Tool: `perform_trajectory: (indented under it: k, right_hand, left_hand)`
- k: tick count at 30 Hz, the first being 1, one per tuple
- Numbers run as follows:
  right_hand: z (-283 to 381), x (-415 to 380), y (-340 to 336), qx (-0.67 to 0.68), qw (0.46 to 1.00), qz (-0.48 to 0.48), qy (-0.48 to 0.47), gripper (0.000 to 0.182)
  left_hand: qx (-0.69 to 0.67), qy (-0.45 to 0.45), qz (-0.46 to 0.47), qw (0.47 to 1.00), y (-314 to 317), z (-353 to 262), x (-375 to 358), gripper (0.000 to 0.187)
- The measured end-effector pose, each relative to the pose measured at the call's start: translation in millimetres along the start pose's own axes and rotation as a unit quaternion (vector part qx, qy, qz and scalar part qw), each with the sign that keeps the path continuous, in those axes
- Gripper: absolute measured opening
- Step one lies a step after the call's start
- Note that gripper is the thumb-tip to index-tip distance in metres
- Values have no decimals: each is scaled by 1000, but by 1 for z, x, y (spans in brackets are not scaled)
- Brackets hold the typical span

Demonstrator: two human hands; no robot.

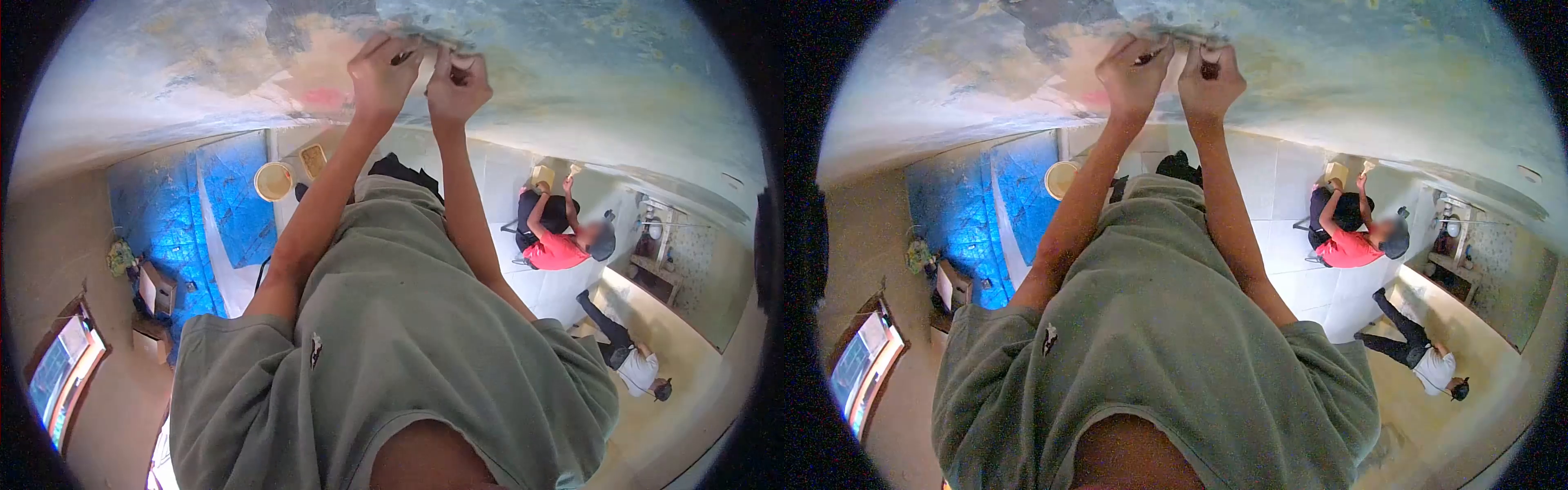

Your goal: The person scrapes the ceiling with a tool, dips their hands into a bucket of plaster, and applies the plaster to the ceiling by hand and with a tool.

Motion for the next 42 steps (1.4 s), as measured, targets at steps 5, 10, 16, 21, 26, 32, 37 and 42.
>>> perform_trajectory:
  k: [5, 10, 16, 21, 26, 32, 37, 42]
  right_hand:
    - [-54, -18, -8, 6, 997, 5, 78, 24]
    - [-9, 5, -6, -32, 999, 28, -33, 20]
    - [-48, -15, -17, 19, 998, 27, 57, 24]
    - [-2, 11, -6, 20, 1000, 3, -11, 23]
    - [-40, -13, -15, -2, 1000, 19, 18, 28]
    - [-14, 0, -5, 25, 998, -11, 61, 26]
    - [-44, -17, -13, -10, 999, 27, 21, 24]
    - [3, 8, 5, 83, 993, -21, 77, 29]
  left_hand:
    - [24, 5, 17, 1000, 20, 25, -17, 10]
    - [-2, 50, 3, 999, 5, -11, 2, 9]
    - [0, 16, 32, 999, 28, 25, -21, 9]
    - [20, 44, 16, 999, 6, -9, 0, 9]
    - [39, 18, 51, 998, 22, 22, -25, 7]
    - [36, 45, 19, 998, 0, -9, -3, 8]
    - [18, -10, 47, 999, 19, 28, -19, 7]
    - [-9, 27, -6, 1000, -5, -11, 3, 11]
Point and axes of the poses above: each hand's wrist, its own x-axis towards the middle knuckle, its own y-axis out of the palm, z = x × y, the point moved 7 cm from there along x, towards the middle knuckle, and after that the axes turned 13 degrees about x, right-handed, at the moved point
